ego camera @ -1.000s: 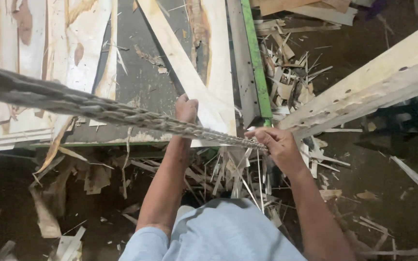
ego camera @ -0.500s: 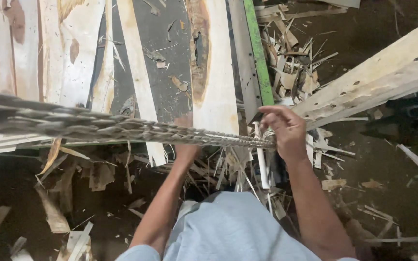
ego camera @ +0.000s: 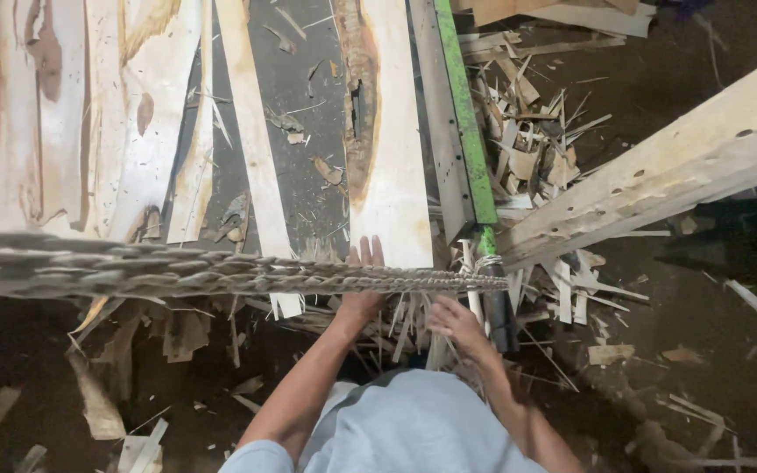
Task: Operating an industrial veneer cutter or guillotine to slice thin sheets of wood.
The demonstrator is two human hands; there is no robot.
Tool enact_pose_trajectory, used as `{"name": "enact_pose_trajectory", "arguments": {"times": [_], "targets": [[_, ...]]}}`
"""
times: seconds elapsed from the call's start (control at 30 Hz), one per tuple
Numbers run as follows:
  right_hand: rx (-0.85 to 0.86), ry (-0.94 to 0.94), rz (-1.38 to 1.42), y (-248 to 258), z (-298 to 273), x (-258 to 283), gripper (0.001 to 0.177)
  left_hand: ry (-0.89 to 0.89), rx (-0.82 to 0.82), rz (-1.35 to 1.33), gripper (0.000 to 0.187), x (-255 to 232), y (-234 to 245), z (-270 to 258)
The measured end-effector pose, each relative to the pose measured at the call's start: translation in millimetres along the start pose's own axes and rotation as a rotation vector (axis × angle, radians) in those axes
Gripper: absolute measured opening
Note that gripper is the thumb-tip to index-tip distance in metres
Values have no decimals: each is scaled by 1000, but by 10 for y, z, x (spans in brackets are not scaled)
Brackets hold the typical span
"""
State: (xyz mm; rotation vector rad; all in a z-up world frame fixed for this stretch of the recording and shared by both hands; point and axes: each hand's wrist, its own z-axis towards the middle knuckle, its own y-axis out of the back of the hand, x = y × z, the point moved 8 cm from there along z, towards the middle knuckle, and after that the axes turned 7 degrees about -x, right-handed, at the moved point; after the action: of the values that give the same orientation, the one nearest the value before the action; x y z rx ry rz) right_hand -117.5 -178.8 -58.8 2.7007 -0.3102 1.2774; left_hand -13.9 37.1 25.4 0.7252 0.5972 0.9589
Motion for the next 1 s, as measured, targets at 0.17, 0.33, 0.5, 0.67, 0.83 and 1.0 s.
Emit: {"name": "enact_pose_trajectory", "arguments": {"times": [0.17,0.33,0.5,0.67,0.83,1.0], "targets": [[253,214,204,-857,-88,465,57,145,329,-177,56,106,25,-320],[-6,416,366,-866,-103,664,36,213,305,-483,61,-139,728,-270],[-63,360,347,-726,-902,1110,33,870,391,-936,51,470,185,-196],[-89,86,253,-615,-1123,673,33,855,290,-818,63,716,-21,669],[-29,71,390,-388,-1050,36,36,952,405,-685,60,624,-255,1013],[-40,158,127,-102,-998,-344,37,1035,388,-632,52,701,-480,1073]]}}
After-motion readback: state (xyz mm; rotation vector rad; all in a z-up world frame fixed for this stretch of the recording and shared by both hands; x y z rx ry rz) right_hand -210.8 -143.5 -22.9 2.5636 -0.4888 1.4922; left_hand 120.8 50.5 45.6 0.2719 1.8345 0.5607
